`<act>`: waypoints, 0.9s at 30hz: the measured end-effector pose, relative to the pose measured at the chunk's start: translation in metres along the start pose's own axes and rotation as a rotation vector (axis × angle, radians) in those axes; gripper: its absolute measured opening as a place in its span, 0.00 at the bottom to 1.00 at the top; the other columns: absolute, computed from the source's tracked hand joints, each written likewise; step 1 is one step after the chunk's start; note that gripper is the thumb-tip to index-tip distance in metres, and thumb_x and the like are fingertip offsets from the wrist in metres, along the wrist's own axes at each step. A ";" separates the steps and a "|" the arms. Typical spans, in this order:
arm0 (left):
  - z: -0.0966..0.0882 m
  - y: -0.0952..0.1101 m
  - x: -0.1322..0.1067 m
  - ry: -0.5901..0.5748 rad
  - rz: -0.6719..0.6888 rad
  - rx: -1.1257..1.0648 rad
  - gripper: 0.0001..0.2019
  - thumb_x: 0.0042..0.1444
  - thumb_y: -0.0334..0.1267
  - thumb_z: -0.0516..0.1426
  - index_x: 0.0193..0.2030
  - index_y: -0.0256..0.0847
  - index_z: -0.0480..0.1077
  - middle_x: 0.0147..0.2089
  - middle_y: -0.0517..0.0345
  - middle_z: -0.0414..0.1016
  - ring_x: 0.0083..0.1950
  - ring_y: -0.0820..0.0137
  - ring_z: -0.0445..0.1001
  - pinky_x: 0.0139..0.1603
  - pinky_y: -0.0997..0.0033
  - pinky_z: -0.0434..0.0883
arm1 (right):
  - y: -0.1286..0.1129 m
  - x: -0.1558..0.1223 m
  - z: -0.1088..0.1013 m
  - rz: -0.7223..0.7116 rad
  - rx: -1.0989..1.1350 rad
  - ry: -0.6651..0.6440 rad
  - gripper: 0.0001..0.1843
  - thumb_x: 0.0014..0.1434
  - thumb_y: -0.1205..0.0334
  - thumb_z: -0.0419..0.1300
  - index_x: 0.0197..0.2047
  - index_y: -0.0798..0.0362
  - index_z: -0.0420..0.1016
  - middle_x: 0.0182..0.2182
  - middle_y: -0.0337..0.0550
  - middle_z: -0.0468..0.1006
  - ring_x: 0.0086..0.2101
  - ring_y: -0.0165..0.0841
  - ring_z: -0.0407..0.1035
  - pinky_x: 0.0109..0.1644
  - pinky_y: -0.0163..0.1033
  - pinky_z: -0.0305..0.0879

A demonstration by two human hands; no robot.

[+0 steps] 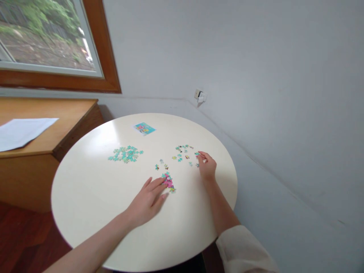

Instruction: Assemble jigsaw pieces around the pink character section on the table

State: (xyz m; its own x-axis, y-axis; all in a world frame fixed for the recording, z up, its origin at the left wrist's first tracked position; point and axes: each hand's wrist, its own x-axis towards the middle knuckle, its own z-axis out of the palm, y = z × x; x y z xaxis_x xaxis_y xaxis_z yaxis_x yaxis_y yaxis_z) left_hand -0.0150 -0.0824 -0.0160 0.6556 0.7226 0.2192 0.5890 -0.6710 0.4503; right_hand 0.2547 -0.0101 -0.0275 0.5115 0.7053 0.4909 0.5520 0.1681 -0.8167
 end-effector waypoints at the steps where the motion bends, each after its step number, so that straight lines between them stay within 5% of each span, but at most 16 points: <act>1: 0.000 0.000 0.000 -0.005 0.011 0.007 0.19 0.64 0.41 0.44 0.60 0.43 0.63 0.62 0.50 0.64 0.66 0.64 0.57 0.68 0.48 0.49 | -0.006 -0.001 0.001 -0.014 0.005 -0.015 0.16 0.50 0.58 0.54 0.38 0.56 0.77 0.30 0.47 0.80 0.31 0.35 0.72 0.41 0.41 0.67; 4: 0.001 0.002 -0.001 -0.013 0.036 0.029 0.20 0.64 0.41 0.44 0.61 0.42 0.61 0.63 0.49 0.63 0.66 0.63 0.57 0.68 0.48 0.48 | -0.024 -0.002 0.004 -0.020 0.049 -0.125 0.15 0.50 0.58 0.56 0.38 0.56 0.77 0.31 0.46 0.81 0.32 0.34 0.73 0.40 0.40 0.67; 9: 0.002 0.004 -0.001 -0.012 0.057 0.059 0.21 0.64 0.41 0.44 0.63 0.43 0.59 0.63 0.50 0.63 0.66 0.63 0.57 0.68 0.47 0.47 | -0.043 -0.010 0.010 0.089 0.132 -0.572 0.11 0.46 0.62 0.60 0.34 0.54 0.79 0.28 0.44 0.81 0.30 0.33 0.74 0.37 0.38 0.68; 13: 0.002 0.004 -0.001 -0.031 0.052 0.065 0.21 0.64 0.41 0.45 0.63 0.44 0.58 0.64 0.51 0.62 0.66 0.63 0.57 0.68 0.46 0.47 | -0.043 -0.022 0.014 0.180 0.136 -0.744 0.10 0.44 0.63 0.62 0.32 0.55 0.79 0.25 0.43 0.80 0.29 0.34 0.74 0.37 0.39 0.69; 27: 0.003 0.005 -0.001 -0.036 0.059 0.086 0.20 0.65 0.41 0.44 0.62 0.45 0.59 0.63 0.52 0.63 0.66 0.63 0.58 0.68 0.47 0.49 | -0.040 -0.028 0.012 0.368 0.185 -0.908 0.13 0.39 0.60 0.64 0.30 0.56 0.80 0.23 0.41 0.79 0.28 0.33 0.73 0.39 0.39 0.67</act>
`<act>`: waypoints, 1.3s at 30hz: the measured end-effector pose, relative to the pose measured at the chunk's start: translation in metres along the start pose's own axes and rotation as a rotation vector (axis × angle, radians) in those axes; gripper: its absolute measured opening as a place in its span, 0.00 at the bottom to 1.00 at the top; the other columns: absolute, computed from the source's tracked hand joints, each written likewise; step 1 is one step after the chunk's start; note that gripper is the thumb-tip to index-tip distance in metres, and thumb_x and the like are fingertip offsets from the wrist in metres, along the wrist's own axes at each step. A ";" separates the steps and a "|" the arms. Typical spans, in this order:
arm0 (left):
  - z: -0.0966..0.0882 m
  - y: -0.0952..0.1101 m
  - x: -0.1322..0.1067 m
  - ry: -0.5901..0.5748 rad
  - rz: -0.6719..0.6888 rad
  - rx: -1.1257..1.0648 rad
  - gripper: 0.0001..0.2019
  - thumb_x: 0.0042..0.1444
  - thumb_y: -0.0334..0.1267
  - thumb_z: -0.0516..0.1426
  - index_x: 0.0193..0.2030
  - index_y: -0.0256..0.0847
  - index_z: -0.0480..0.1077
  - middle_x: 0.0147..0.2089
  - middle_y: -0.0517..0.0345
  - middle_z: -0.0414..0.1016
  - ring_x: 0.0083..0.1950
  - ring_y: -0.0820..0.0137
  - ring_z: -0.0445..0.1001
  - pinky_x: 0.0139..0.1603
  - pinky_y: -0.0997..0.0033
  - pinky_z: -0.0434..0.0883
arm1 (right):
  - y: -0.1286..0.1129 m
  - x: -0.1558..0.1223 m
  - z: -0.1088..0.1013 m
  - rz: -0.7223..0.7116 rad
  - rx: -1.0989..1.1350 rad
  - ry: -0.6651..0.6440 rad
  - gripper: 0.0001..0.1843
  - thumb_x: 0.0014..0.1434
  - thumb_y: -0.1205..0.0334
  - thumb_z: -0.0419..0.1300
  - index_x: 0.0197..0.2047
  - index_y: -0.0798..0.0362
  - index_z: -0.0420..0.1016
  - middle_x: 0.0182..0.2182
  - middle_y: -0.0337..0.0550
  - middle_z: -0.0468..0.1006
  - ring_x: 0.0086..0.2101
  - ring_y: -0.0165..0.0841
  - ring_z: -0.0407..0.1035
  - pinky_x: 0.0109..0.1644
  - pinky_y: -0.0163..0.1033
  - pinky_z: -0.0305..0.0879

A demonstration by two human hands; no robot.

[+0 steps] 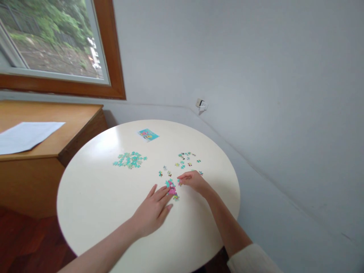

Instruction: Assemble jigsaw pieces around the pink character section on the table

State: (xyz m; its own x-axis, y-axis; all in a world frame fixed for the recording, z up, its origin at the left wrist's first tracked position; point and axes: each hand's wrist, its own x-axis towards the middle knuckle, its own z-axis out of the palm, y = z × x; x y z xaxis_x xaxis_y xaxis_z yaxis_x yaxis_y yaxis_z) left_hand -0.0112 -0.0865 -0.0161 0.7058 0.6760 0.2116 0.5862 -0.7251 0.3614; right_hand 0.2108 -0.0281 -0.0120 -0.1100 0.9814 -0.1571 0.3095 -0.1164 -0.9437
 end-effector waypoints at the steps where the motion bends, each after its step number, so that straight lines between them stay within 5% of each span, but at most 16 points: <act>1: 0.000 0.000 0.000 0.001 0.000 0.002 0.20 0.65 0.41 0.43 0.63 0.45 0.58 0.63 0.52 0.63 0.66 0.64 0.58 0.68 0.47 0.49 | 0.001 0.001 0.000 0.004 -0.007 -0.007 0.12 0.38 0.61 0.65 0.30 0.56 0.80 0.23 0.41 0.79 0.28 0.33 0.73 0.39 0.39 0.67; 39: -0.003 0.002 0.001 -0.019 -0.013 -0.043 0.21 0.65 0.41 0.42 0.63 0.46 0.58 0.64 0.54 0.62 0.66 0.63 0.57 0.68 0.46 0.48 | -0.012 0.005 0.007 0.064 -0.105 -0.081 0.02 0.35 0.66 0.64 0.18 0.55 0.75 0.14 0.36 0.74 0.18 0.25 0.64 0.25 0.32 0.57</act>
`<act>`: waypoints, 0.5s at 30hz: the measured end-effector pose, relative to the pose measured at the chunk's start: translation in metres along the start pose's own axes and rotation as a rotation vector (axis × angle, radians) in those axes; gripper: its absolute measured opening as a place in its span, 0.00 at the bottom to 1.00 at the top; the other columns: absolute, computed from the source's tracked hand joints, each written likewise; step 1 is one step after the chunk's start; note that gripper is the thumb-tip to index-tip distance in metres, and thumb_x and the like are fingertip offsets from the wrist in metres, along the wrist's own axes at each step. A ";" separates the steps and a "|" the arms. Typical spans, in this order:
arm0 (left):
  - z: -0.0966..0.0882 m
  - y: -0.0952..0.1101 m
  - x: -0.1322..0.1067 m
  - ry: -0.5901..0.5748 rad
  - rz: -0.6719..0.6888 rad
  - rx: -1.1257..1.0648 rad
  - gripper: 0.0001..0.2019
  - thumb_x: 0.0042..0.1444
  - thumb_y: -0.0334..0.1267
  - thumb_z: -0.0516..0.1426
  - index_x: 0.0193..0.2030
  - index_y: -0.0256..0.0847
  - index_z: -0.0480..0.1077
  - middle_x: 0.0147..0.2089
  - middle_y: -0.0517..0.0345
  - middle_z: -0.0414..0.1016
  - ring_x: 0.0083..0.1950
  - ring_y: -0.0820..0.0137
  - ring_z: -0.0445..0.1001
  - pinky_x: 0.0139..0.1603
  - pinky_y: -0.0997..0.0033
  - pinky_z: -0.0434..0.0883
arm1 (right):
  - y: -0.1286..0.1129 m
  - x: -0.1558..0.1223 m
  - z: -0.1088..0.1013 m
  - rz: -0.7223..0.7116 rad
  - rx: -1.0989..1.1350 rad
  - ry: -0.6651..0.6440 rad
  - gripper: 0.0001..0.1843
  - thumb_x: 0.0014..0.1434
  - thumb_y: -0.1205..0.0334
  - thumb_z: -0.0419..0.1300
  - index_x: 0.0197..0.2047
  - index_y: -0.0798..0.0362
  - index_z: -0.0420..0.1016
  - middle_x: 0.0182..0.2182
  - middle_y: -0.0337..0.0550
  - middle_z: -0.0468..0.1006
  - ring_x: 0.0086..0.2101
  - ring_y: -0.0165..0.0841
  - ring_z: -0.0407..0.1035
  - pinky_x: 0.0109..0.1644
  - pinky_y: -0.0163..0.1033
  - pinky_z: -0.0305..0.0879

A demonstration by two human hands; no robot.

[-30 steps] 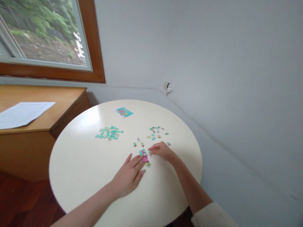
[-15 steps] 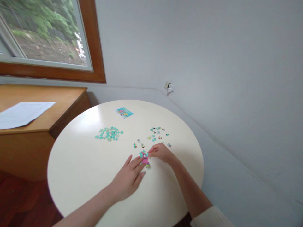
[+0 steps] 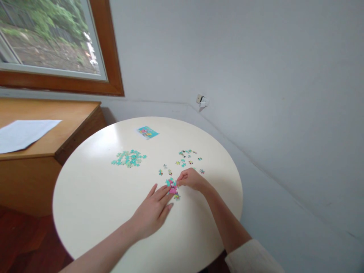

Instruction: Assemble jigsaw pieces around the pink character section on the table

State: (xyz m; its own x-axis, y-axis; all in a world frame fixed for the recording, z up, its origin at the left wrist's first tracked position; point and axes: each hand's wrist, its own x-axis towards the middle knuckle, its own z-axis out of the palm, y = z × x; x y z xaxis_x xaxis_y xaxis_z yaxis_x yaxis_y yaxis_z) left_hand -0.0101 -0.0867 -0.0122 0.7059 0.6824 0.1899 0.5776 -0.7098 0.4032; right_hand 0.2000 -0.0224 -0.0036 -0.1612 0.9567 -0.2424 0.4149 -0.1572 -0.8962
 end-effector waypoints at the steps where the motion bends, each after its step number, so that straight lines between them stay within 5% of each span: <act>1: 0.000 0.000 0.000 -0.004 0.000 -0.001 0.21 0.65 0.41 0.42 0.63 0.46 0.58 0.64 0.53 0.62 0.66 0.63 0.57 0.68 0.46 0.48 | -0.001 0.000 0.000 0.002 -0.008 -0.004 0.02 0.35 0.66 0.64 0.17 0.55 0.75 0.14 0.35 0.73 0.18 0.25 0.62 0.24 0.31 0.56; 15: -0.001 0.001 0.000 -0.037 -0.018 0.032 0.21 0.65 0.40 0.43 0.63 0.43 0.58 0.64 0.53 0.61 0.67 0.63 0.56 0.68 0.46 0.50 | -0.003 0.007 -0.003 0.055 -0.151 -0.055 0.01 0.37 0.69 0.63 0.18 0.56 0.75 0.11 0.33 0.69 0.17 0.24 0.59 0.23 0.31 0.53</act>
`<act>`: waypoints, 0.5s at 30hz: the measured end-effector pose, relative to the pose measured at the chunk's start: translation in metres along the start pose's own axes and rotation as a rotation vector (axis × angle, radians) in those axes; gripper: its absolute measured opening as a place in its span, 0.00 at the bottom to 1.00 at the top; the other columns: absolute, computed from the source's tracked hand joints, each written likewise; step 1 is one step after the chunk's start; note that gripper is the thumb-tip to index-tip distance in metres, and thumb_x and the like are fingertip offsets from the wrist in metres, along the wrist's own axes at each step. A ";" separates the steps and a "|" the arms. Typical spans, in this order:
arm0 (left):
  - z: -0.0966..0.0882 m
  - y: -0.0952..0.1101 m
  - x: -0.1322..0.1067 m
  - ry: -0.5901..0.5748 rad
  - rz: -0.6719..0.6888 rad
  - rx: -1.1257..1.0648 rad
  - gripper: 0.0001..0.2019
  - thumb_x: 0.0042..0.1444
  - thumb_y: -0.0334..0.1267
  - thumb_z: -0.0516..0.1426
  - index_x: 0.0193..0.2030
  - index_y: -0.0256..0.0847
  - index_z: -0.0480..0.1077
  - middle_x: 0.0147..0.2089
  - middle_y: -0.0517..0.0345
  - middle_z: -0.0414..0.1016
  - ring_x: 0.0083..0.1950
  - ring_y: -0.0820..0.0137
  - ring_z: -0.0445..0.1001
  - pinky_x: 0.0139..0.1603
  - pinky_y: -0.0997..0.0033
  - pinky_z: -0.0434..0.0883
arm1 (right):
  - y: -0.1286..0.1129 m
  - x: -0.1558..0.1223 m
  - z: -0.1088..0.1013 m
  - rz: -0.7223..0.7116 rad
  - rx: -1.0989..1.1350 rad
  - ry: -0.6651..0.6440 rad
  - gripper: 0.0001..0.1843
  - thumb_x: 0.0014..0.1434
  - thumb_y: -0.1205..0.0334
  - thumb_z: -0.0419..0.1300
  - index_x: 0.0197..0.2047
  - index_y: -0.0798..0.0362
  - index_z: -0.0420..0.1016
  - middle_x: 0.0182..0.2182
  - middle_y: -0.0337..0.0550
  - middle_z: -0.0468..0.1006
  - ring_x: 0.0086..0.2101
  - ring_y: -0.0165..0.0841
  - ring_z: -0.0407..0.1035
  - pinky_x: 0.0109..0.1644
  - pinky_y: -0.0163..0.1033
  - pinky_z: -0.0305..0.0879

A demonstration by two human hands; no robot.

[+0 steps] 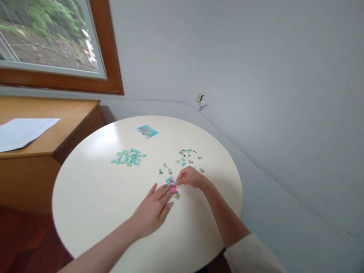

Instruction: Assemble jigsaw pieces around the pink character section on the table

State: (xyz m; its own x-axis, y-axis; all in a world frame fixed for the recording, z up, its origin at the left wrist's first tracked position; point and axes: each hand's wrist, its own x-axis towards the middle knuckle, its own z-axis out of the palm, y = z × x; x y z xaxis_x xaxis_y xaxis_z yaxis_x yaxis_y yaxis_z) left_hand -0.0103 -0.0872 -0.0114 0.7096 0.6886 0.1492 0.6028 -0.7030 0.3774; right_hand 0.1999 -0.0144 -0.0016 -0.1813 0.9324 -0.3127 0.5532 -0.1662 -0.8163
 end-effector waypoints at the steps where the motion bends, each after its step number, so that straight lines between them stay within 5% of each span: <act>1: 0.000 0.000 0.000 -0.001 0.000 0.003 0.21 0.65 0.40 0.43 0.63 0.42 0.58 0.64 0.53 0.61 0.67 0.64 0.56 0.68 0.46 0.50 | 0.000 0.000 0.000 0.004 -0.009 -0.003 0.01 0.37 0.69 0.63 0.18 0.56 0.75 0.11 0.33 0.69 0.18 0.24 0.59 0.23 0.31 0.53; 15: 0.000 0.000 0.001 -0.005 -0.006 0.006 0.21 0.65 0.40 0.43 0.63 0.43 0.58 0.64 0.53 0.61 0.67 0.62 0.56 0.67 0.45 0.50 | 0.000 -0.001 0.001 -0.016 -0.035 0.032 0.03 0.38 0.69 0.63 0.18 0.55 0.72 0.15 0.35 0.73 0.20 0.26 0.65 0.24 0.30 0.57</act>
State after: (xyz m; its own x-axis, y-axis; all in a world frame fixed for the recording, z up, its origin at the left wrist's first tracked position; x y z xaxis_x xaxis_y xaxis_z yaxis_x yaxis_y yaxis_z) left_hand -0.0094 -0.0866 -0.0108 0.7075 0.6922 0.1424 0.6095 -0.6997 0.3727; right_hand 0.1995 -0.0160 -0.0017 -0.1643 0.9448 -0.2833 0.5784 -0.1404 -0.8036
